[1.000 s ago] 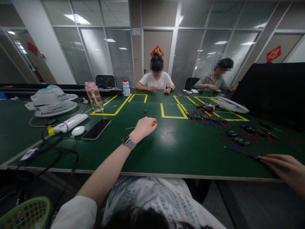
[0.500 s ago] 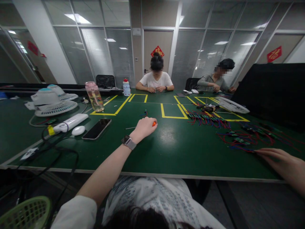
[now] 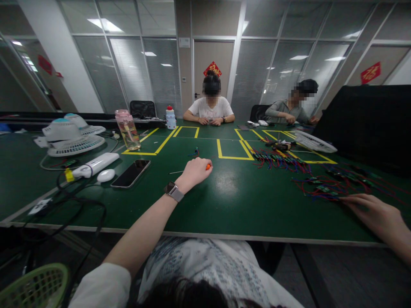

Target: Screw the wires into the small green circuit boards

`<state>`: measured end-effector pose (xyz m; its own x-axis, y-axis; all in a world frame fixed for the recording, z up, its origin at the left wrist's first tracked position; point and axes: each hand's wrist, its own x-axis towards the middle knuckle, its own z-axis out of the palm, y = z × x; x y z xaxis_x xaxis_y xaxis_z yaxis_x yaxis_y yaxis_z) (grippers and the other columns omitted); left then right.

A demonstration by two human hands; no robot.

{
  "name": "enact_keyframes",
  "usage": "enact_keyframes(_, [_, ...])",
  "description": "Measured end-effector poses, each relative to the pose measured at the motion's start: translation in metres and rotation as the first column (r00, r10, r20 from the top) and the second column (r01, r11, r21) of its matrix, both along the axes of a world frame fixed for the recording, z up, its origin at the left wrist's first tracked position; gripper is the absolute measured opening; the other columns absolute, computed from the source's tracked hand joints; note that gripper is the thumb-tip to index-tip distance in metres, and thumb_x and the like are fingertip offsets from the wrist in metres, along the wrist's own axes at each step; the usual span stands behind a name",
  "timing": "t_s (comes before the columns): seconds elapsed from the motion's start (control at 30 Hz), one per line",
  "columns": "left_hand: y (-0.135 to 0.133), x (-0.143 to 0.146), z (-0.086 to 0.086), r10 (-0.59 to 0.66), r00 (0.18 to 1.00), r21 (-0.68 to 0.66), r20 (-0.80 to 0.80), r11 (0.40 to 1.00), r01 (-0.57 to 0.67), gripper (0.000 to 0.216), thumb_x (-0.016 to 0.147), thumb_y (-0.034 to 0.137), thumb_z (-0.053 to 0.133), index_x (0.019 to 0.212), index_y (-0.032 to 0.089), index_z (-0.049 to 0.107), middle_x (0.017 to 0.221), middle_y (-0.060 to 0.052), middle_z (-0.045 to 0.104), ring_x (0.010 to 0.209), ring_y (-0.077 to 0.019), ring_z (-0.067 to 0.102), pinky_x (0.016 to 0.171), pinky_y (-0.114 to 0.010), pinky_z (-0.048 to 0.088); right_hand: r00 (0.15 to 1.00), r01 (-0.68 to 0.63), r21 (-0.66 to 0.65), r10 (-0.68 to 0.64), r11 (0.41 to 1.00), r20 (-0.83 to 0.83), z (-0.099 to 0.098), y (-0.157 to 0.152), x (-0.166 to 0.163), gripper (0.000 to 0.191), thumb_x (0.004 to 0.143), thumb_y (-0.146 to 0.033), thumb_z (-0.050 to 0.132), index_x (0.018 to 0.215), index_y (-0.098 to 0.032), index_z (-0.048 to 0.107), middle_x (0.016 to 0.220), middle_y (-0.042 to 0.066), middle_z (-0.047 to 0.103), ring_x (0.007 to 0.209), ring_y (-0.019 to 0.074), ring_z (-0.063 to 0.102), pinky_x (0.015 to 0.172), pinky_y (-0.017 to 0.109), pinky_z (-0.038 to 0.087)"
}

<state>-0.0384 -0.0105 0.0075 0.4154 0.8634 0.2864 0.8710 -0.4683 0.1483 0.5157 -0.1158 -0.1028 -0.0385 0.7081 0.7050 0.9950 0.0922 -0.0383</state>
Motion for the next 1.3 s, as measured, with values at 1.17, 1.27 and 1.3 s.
enact_keyframes(1.17, [0.002, -0.001, -0.007, -0.036, 0.999, 0.030, -0.025, 0.999, 0.037, 0.028, 0.091, 0.034, 0.045, 0.099, 0.021, 0.069, 0.092, -0.009, 0.071, 0.083, -0.0220, 0.067, 0.075, -0.031, 0.051, 0.977, -0.211, 0.115, 0.214, 0.971, -0.006, 0.064, 0.039, -0.172, 0.030, 0.086, -0.033, 0.050, 0.105, -0.016, 0.066, 0.103, 0.012, 0.066, 0.096, 0.0244, 0.063, 0.085, 0.036, 0.051])
enact_keyframes(1.27, [0.002, -0.001, -0.008, -0.045, 0.998, 0.033, -0.033, 0.998, 0.046, 0.028, 0.090, 0.034, 0.045, 0.097, 0.021, 0.069, 0.092, -0.009, 0.071, 0.083, -0.0223, 0.067, 0.074, -0.031, 0.051, 0.882, -0.469, -0.176, 0.467, 0.865, -0.053, 0.067, 0.070, -0.244, 0.030, 0.086, -0.030, 0.050, 0.110, -0.018, 0.064, 0.113, 0.013, 0.064, 0.105, 0.0251, 0.061, 0.094, 0.040, 0.049])
enact_keyframes(1.3, [0.002, -0.001, -0.007, -0.045, 0.998, 0.036, -0.037, 0.998, 0.046, 0.028, 0.090, 0.034, 0.045, 0.097, 0.021, 0.069, 0.092, -0.009, 0.071, 0.083, -0.0224, 0.067, 0.074, -0.031, 0.051, 0.845, -0.530, -0.261, 0.530, 0.807, -0.075, 0.065, 0.082, -0.266, 0.032, 0.085, -0.029, 0.051, 0.113, -0.019, 0.064, 0.115, 0.012, 0.064, 0.106, 0.0253, 0.061, 0.095, 0.041, 0.048])
